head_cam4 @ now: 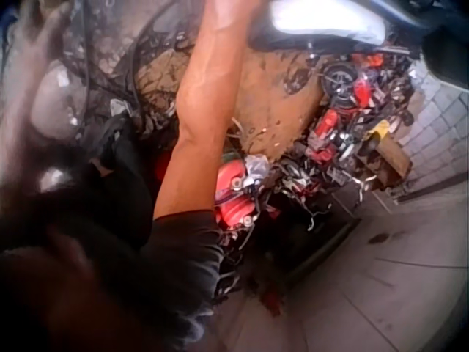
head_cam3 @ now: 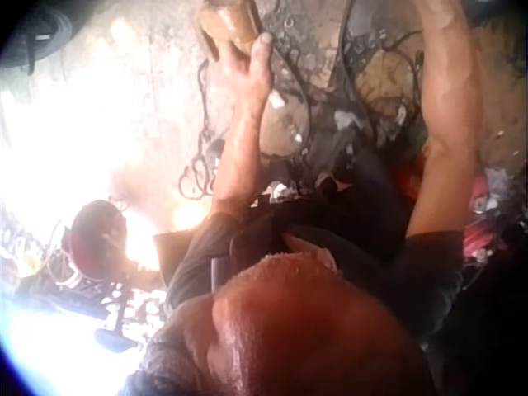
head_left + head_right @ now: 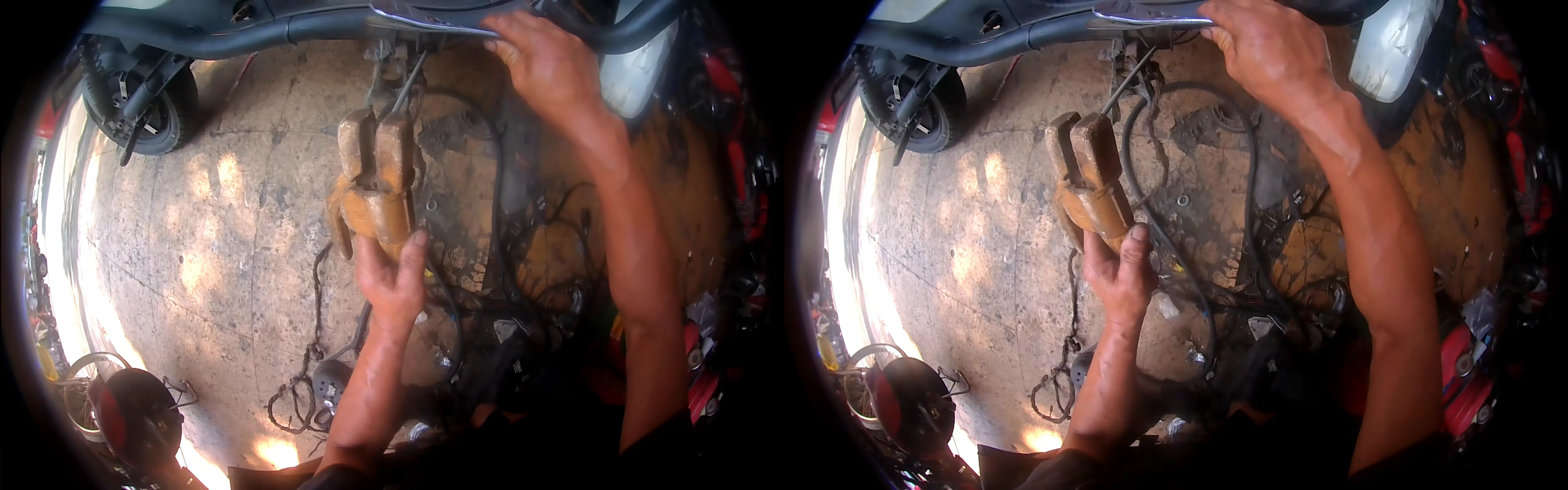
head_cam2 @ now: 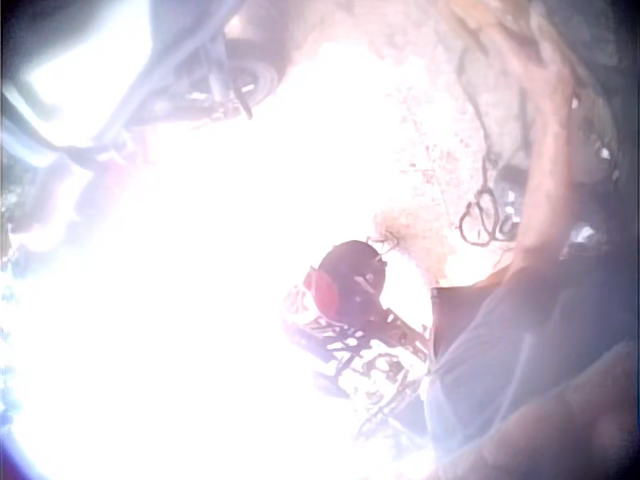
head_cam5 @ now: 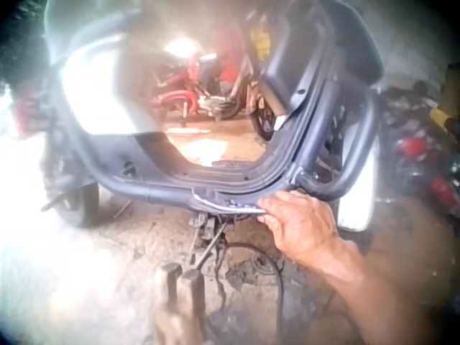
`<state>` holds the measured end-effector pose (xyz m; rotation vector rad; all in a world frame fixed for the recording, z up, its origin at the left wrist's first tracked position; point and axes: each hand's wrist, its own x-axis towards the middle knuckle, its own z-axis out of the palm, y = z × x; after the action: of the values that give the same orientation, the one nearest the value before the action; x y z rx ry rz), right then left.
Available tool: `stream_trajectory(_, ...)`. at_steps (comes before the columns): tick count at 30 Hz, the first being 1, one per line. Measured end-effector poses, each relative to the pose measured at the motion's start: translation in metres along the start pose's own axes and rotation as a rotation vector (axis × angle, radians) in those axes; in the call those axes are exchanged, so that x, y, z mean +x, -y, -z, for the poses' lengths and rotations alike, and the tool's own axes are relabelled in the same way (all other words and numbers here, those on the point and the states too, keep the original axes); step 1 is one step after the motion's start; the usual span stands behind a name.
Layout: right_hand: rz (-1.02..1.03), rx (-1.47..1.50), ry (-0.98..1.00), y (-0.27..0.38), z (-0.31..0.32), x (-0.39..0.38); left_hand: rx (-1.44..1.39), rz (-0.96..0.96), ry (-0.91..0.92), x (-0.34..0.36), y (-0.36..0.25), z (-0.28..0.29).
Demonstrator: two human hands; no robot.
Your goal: The person welds the frame of a motorcycle using a welding torch and a ground clamp, producing sparks and bright light at the contact points.
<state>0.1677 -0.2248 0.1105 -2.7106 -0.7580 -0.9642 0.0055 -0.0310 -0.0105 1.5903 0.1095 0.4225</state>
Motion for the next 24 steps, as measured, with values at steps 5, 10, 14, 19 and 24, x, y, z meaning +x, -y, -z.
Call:
stream_trajectory(5,-0.010,-0.007,-0.012,-0.007,-0.008,-0.003,-0.061,0.100,0.071,0.002,-0.007,0.001)
stream_trajectory(10,-0.002,-0.002,-0.011,-0.005,-0.008,-0.002,0.010,0.081,0.104,0.004,-0.011,-0.002)
stream_trajectory(14,-0.015,0.008,-0.017,-0.005,-0.008,-0.002,-0.052,0.034,0.013,0.005,-0.004,-0.007)
stream_trajectory(19,-0.007,0.033,0.004,-0.001,0.001,0.002,-0.013,0.079,0.083,0.008,-0.020,0.001)
stream_trajectory(24,0.005,0.081,-0.039,-0.006,0.001,0.000,-0.031,0.238,0.089,0.024,-0.060,0.005)
